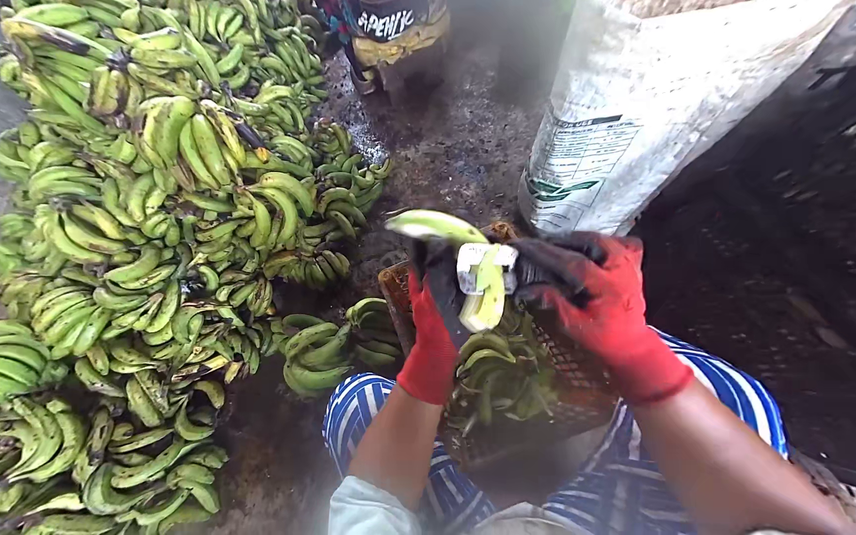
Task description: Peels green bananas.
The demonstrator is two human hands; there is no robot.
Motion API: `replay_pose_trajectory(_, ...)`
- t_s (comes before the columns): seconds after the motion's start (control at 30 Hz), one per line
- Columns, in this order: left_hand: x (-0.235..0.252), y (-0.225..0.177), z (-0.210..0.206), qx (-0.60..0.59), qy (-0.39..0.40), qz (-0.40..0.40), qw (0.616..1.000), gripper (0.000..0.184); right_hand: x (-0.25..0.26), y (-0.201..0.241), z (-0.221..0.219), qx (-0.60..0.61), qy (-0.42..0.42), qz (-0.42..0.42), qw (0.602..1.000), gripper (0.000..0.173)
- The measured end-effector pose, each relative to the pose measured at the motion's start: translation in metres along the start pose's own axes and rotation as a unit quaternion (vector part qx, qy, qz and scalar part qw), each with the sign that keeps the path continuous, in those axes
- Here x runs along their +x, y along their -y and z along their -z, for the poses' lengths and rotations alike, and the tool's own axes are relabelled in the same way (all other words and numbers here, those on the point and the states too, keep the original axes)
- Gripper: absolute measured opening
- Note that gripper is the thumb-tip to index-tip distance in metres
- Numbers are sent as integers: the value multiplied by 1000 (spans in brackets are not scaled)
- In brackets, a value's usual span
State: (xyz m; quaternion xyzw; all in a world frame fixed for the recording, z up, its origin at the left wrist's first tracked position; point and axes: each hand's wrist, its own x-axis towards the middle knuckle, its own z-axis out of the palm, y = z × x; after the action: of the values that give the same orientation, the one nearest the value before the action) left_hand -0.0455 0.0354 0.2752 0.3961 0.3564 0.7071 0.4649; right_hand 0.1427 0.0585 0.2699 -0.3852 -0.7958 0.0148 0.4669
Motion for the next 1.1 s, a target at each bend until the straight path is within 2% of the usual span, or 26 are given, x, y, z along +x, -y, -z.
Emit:
replay_pose_trajectory(0.07, 6, -6, 18, 12, 150, 123, 981, 25, 12, -15, 4, -15, 2, 24, 1000, 48)
replay_pose_trajectory(0.13, 18, -17, 29, 67, 288, 230, 927, 27, 19, -31, 9, -15, 26, 7, 1000, 45)
replay_pose_trajectory(0.17, 23, -20, 32, 92, 355, 249, 897, 39, 20, -40, 11, -19, 42, -30, 998, 44)
replay_pose_trajectory(0.2, 25, -19, 34, 117, 386, 250, 880, 47, 20, -46, 11, -26, 51, -78, 995, 44)
replay_pose_trajectory(0.23, 25, -15, 35, 135, 370, 250, 885, 50, 19, -48, 11, -38, 50, -119, 991, 45)
replay_pose_trajectory(0.3, 25, -8, 33, 137, 234, 219, 937, 44, 15, -36, 9, -58, 28, -145, 987, 47)
replay_pose_trajectory(0.37, 24, -3, 23, 73, 96, 161, 980, 33, 0, -17, 1, -55, -5, -93, 994, 46)
replay_pose_trajectory(0.4, 25, -1, 18, 6, 62, 134, 989, 32, -7, -11, -3, -51, -20, -67, 996, 47)
replay_pose_trajectory(0.5, 23, -9, 7, -122, 40, 107, 986, 41, -15, -5, -11, -40, -57, -54, 996, 44)
replay_pose_trajectory(0.57, 20, -13, -1, -194, 2, 113, 974, 41, -19, -2, -13, -25, -71, -57, 996, 44)
replay_pose_trajectory(0.63, 18, -15, -7, -250, -45, 125, 959, 42, -25, 7, -18, -19, -72, -19, 997, 44)
replay_pose_trajectory(0.7, 16, -12, -5, -282, -33, 110, 952, 41, -25, 13, -22, -13, -63, 10, 998, 40)
replay_pose_trajectory(0.77, 14, -5, 1, -244, 66, 83, 964, 44, -14, 10, -17, 17, -32, -13, 999, 44)
replay_pose_trajectory(0.83, 8, -10, 7, -98, 125, 93, 983, 46, -6, 4, -10, 39, -20, -36, 998, 46)
replay_pose_trajectory(0.93, 3, -22, 3, 129, 62, 113, 983, 37, -11, 2, -11, 32, -30, -51, 998, 47)
replay_pose_trajectory(0.97, 0, -25, 2, 177, 71, 100, 976, 33, -10, 1, -10, 26, -17, -56, 998, 47)
replay_pose_trajectory(1.03, -4, -29, 3, 217, 139, 78, 963, 38, 2, -10, -4, 33, 59, -88, 994, 52)
replay_pose_trajectory(1.1, -3, -31, 6, 199, 226, 82, 950, 52, 20, -29, 2, 49, 142, -149, 977, 58)
